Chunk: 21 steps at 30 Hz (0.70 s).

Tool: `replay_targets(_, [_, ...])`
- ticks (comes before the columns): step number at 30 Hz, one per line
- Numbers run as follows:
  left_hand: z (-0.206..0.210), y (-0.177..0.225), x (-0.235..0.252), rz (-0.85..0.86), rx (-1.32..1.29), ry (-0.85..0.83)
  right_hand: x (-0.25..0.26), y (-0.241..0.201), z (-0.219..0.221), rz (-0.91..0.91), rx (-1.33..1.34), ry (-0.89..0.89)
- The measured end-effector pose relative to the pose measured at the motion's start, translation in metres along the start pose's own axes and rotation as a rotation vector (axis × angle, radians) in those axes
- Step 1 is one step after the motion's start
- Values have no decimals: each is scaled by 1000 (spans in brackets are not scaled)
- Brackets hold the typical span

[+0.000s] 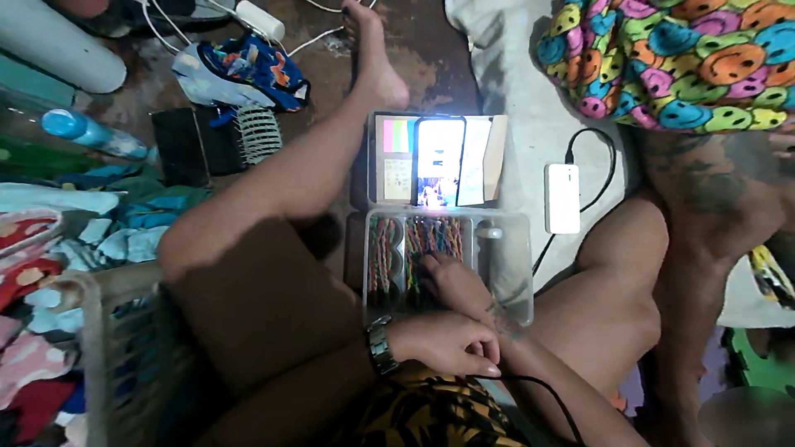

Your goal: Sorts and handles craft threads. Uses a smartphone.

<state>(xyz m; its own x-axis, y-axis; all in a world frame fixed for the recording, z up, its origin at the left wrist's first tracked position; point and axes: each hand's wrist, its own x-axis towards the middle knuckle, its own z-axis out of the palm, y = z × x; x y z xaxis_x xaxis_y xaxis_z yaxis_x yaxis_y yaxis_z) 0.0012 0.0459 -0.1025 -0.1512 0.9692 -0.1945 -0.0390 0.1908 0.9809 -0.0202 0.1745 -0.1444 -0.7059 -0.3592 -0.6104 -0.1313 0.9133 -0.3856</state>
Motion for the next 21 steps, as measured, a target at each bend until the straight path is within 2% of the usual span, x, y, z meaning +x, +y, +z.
replay_targets(2, [-3,0,-1,28,-30,70,1,-1,-2,30,4,-10])
replay_targets(4, [-8,3,-3,28,-45,209,-4,-4,-10,48,83,-28])
replay_targets(6, [-12,6,-7,13,-68,431,-20,-8,-24,29,267,11])
replay_targets(8, [-15,3,-8,15,-89,714,-22,11,-6,-118,415,284])
replay_targets(9, [-16,0,-7,13,-95,849,-20,16,-4,-109,437,332])
replay_targets(12, [-22,-6,-8,-65,-117,1109,-18,29,-11,-38,612,302])
replay_targets(14, [-24,-8,-8,-126,-145,1163,-19,36,-9,-117,816,362])
replay_targets(16, [-25,-8,-8,-164,-198,1125,-23,36,-11,-222,986,398])
replay_targets(18, [-24,-9,-6,-129,-238,1089,-27,33,-13,-301,1069,412])
replay_targets(21, [-23,-11,-4,-28,-283,1104,-28,29,-16,-322,1132,417])
